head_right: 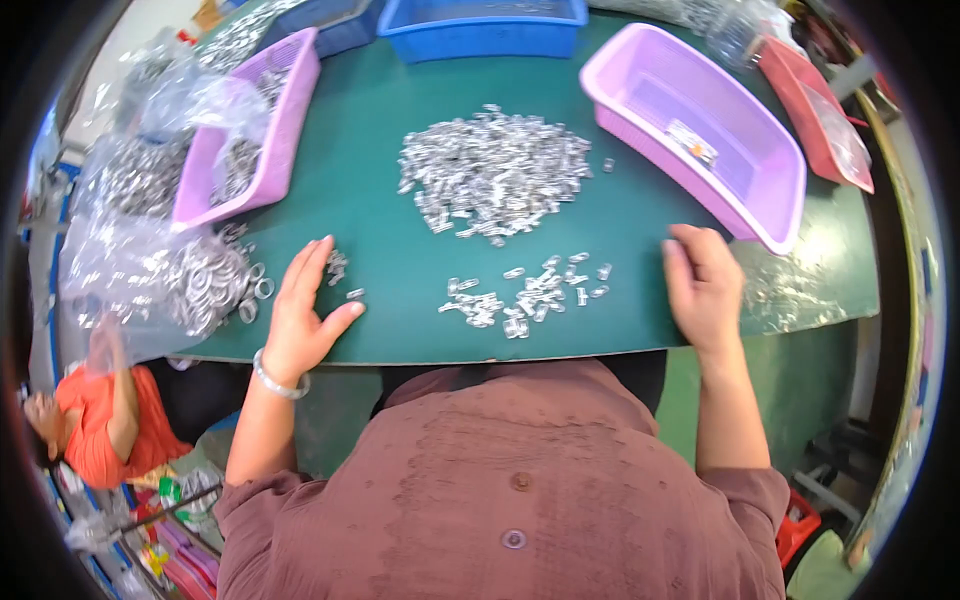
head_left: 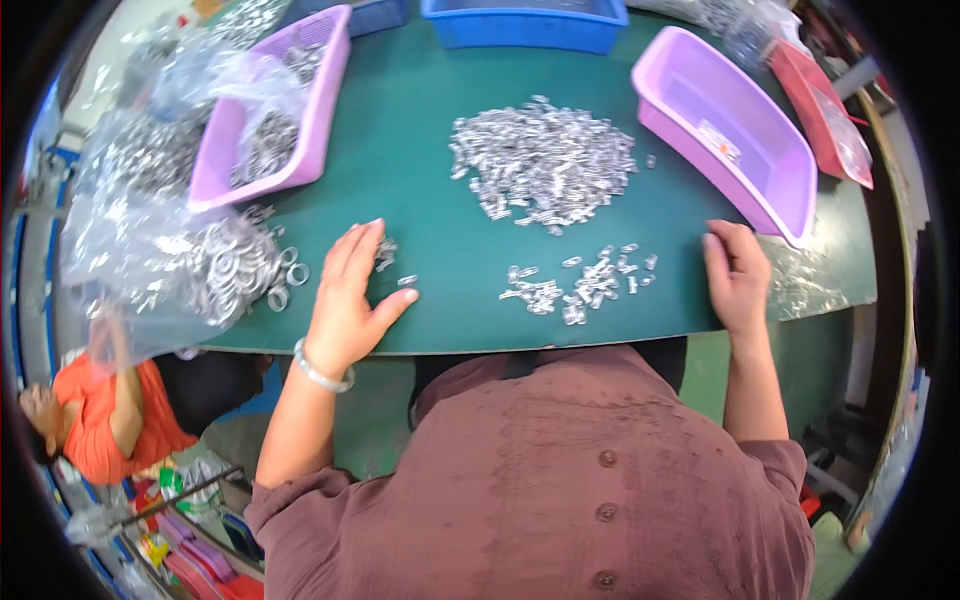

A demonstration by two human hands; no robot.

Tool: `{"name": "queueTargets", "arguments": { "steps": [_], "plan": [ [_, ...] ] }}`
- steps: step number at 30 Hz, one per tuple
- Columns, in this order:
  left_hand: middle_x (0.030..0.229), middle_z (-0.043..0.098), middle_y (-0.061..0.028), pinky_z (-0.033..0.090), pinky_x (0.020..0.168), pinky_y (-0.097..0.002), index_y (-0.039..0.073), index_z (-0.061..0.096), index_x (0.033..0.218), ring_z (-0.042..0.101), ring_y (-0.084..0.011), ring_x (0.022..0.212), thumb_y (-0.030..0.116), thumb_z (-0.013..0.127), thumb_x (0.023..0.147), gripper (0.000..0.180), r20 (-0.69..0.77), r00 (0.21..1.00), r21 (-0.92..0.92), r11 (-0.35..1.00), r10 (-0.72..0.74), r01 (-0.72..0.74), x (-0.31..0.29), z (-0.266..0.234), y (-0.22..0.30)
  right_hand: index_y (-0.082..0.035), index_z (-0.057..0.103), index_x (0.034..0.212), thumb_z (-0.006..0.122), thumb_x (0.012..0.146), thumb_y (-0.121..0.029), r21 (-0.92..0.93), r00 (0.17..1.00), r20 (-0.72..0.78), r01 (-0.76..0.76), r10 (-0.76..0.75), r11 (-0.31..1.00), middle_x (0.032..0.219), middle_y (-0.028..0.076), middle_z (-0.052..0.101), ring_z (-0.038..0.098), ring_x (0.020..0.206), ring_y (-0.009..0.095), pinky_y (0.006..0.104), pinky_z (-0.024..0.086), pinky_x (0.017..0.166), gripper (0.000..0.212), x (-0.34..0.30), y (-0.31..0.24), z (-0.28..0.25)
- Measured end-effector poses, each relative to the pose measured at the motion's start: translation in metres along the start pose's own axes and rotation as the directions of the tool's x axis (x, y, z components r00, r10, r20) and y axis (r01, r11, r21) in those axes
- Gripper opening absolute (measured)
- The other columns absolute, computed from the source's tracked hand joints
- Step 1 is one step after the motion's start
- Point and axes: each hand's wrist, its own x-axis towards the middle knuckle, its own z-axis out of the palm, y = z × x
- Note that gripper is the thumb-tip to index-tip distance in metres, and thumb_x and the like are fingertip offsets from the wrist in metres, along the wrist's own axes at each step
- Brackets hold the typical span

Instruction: The person assembles small metal hardware components by picking up pieces from the table and fitting them together by hand.

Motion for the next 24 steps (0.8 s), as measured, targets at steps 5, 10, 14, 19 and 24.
{"name": "queueTargets", "arguments": {
  "steps": [5, 10, 14, 19, 24],
  "plan": [
    [0.12, 0.048, -0.0197, 0.039, 0.092, -0.0365, 0.002, 0.046, 0.123, 0.048, -0.0336, 0.109, 0.003, 0.067, 0.068, 0.059, -0.043, 0.998, 0.01, 0.999, 0.05, -0.05, 0.01, 0.0, -0.002, -0.002, 0.058, 0.091, 0.055, 0.076, 0.0, 0.058, 0.983, 0.131, 0.123, -0.13, 0.991, 0.081, 0.012, 0.055, 0.056, 0.07, 0.027, 0.0318, 0.045, 0.061, 0.015, 0.02, -0.019, 0.01],
    [0.112, 0.053, -0.0171, 0.04, 0.091, -0.0368, -0.002, 0.055, 0.109, 0.05, -0.033, 0.105, -0.005, 0.056, 0.073, 0.035, -0.036, 0.994, -0.019, 0.995, 0.101, -0.101, 0.009, 0.008, 0.016, -0.004, 0.059, 0.095, 0.057, 0.075, -0.002, 0.06, 0.943, 0.256, 0.204, -0.213, 0.977, 0.088, 0.01, 0.055, 0.055, 0.08, 0.028, 0.0341, 0.046, 0.067, 0.021, 0.025, -0.027, 0.019],
    [0.112, 0.052, -0.0168, 0.039, 0.092, -0.0383, -0.002, 0.055, 0.107, 0.049, -0.034, 0.107, -0.005, 0.054, 0.075, 0.032, -0.009, 0.994, -0.048, 0.993, 0.109, -0.109, 0.006, 0.013, 0.027, -0.005, 0.059, 0.093, 0.061, 0.074, -0.008, 0.065, 0.884, 0.353, 0.305, -0.308, 0.95, 0.084, 0.008, 0.053, 0.053, 0.078, 0.026, 0.034, 0.044, 0.068, 0.019, 0.031, -0.032, 0.027],
    [0.113, 0.052, -0.0166, 0.038, 0.093, -0.0384, -0.002, 0.055, 0.107, 0.048, -0.0341, 0.11, -0.003, 0.054, 0.077, 0.03, 0.035, 0.992, -0.124, 0.985, 0.125, -0.119, 0.007, 0.017, 0.038, -0.006, 0.061, 0.087, 0.064, 0.071, -0.008, 0.088, 0.833, 0.428, 0.348, -0.351, 0.933, 0.08, 0.007, 0.054, 0.053, 0.072, 0.025, 0.0341, 0.044, 0.063, 0.017, 0.04, -0.041, 0.033],
    [0.112, 0.052, -0.0165, 0.038, 0.093, -0.0398, -0.002, 0.055, 0.106, 0.047, -0.035, 0.111, 0.0, 0.056, 0.077, 0.029, 0.026, 0.986, -0.167, 0.973, 0.164, -0.158, 0.016, 0.022, 0.042, -0.007, 0.061, 0.077, 0.065, 0.07, -0.011, 0.101, 0.823, 0.411, 0.388, -0.393, 0.916, 0.074, 0.005, 0.051, 0.053, 0.07, 0.025, 0.0355, 0.043, 0.061, 0.009, 0.041, -0.051, 0.053]
  ]
}}
